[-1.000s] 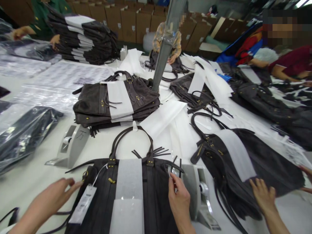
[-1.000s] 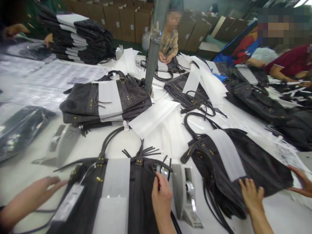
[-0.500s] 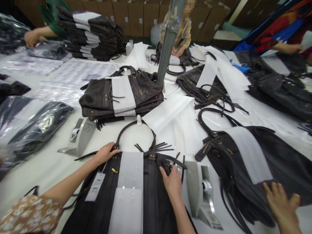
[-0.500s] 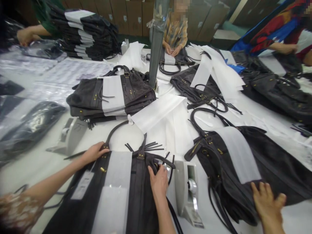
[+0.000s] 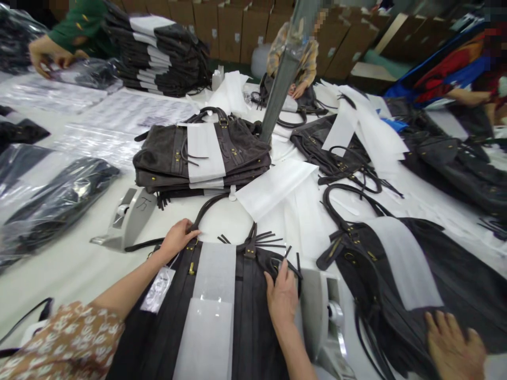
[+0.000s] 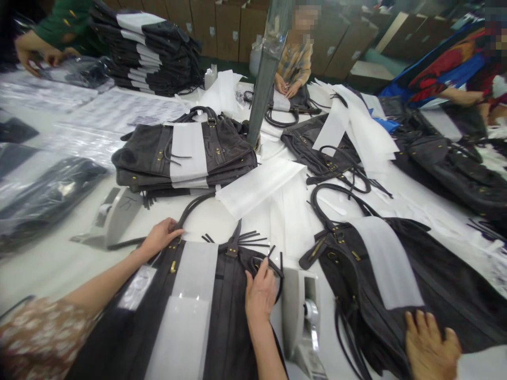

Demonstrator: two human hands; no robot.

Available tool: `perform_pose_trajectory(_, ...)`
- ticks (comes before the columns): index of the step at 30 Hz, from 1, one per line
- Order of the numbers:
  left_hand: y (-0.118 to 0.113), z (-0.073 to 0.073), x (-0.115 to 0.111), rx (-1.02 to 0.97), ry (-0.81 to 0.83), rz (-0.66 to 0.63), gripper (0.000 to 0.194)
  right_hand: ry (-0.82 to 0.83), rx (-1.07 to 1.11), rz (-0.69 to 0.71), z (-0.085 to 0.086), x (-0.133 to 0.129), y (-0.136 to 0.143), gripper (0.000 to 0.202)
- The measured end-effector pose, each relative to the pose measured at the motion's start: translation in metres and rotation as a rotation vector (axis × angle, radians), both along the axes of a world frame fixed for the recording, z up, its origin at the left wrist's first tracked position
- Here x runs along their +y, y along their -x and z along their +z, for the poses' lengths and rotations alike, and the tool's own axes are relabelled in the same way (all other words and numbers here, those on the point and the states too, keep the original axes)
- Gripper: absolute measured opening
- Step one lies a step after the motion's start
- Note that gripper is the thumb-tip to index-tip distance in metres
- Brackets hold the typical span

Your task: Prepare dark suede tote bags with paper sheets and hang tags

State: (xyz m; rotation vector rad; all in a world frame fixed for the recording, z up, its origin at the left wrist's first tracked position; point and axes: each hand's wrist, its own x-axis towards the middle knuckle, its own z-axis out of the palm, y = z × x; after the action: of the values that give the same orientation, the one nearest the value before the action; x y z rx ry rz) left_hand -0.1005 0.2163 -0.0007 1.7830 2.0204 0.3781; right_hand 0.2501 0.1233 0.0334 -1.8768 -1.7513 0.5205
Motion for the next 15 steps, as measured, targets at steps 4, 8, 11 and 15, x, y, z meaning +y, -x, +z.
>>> perform_pose_trajectory(4,-0.021,0.025,-0.022,0.142,-0.226,-0.273,0.045,-0.01,-0.005,0.092,0.011,-0.022,0.03,0.036)
perform_pose_trajectory(8,-0.064,0.036,-0.045,0.213,-0.167,-0.735,0.05,-0.012,-0.001,0.152,0.028,-0.049,0.034,0.04)
perform_pose_trajectory(11,-0.094,0.03,-0.045,0.25,-0.103,-0.787,0.057,-0.043,-0.025,0.09,0.048,-0.044,-0.047,0.034)
perform_pose_trajectory(15,-0.117,0.018,-0.034,0.266,-0.044,-0.764,0.058,-0.188,-0.121,-0.065,0.063,-0.014,-0.222,0.041)
